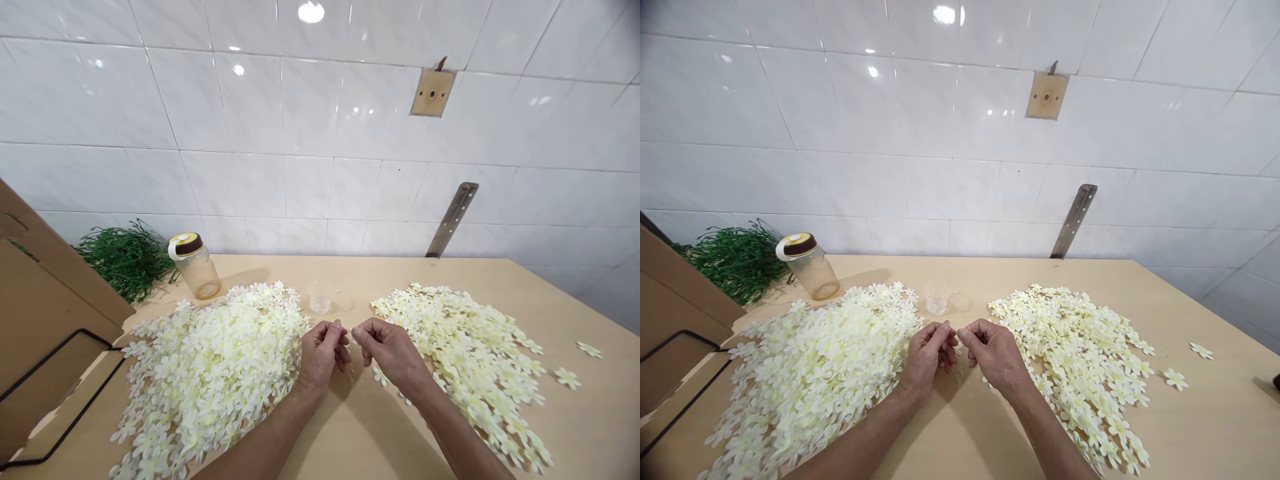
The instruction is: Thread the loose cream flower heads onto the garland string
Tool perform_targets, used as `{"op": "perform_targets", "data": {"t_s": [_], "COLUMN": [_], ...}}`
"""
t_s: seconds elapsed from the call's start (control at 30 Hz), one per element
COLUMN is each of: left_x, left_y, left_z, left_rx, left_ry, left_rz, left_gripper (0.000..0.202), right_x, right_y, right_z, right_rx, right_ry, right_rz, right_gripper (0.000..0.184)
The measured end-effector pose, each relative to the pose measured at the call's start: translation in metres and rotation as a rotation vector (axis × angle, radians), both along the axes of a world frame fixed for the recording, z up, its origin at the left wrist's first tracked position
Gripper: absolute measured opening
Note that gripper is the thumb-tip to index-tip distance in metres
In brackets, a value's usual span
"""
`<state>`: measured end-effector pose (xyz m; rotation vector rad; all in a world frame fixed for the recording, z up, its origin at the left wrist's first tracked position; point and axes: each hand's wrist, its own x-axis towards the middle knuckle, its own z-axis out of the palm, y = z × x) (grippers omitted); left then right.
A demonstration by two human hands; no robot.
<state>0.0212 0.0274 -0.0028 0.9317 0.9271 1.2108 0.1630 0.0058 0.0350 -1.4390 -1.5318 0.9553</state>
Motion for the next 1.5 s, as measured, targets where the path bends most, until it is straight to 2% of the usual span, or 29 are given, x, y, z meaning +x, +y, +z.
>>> {"op": "perform_targets", "data": {"t_s": [0.17, 0.47, 0.67, 0.83, 1.0, 1.13, 1.3, 1.5], "left_x": [0.0, 0.001, 0.0, 0.001, 0.001, 0.001, 0.002, 0.002], "left_y": [0.001, -0.002, -0.004, -0.003, -0.001, 0.0, 0.001, 0.003], "left_z": [-0.002, -0.002, 0.0, 0.003, 0.002, 0.001, 0.001, -0.004], "left_rx": [-0.001, 0.036, 0.034, 0.001, -0.007, -0.009, -0.007, -0.012], "left_ry": [0.001, 0.035, 0.021, -0.003, 0.017, 0.034, 0.063, 0.062], "left_rz": [-0.012, -0.063, -0.116, -0.102, -0.078, -0.059, -0.046, -0.041], "left_gripper": [0.038, 0.038, 0.037, 0.037, 0.036, 0.036, 0.036, 0.036], "right_x": [0.001, 0.0, -0.002, -0.002, 0.0, 0.001, -0.001, -0.002], "right_y": [-0.001, 0.004, -0.001, -0.002, -0.003, -0.002, 0.0, 0.002], "right_z": [0.001, -0.008, -0.005, -0.008, -0.009, -0.009, -0.01, -0.011], "right_rx": [0.008, -0.031, 0.059, 0.218, 0.249, 0.182, 0.055, -0.026], "right_ry": [0.017, 0.199, 0.034, -0.104, -0.174, -0.152, -0.01, 0.128], "right_rz": [-0.027, -0.078, -0.141, -0.146, -0.118, -0.129, -0.183, -0.145], "right_gripper": [0.039, 0.034, 0.028, 0.025, 0.023, 0.024, 0.03, 0.03]}}
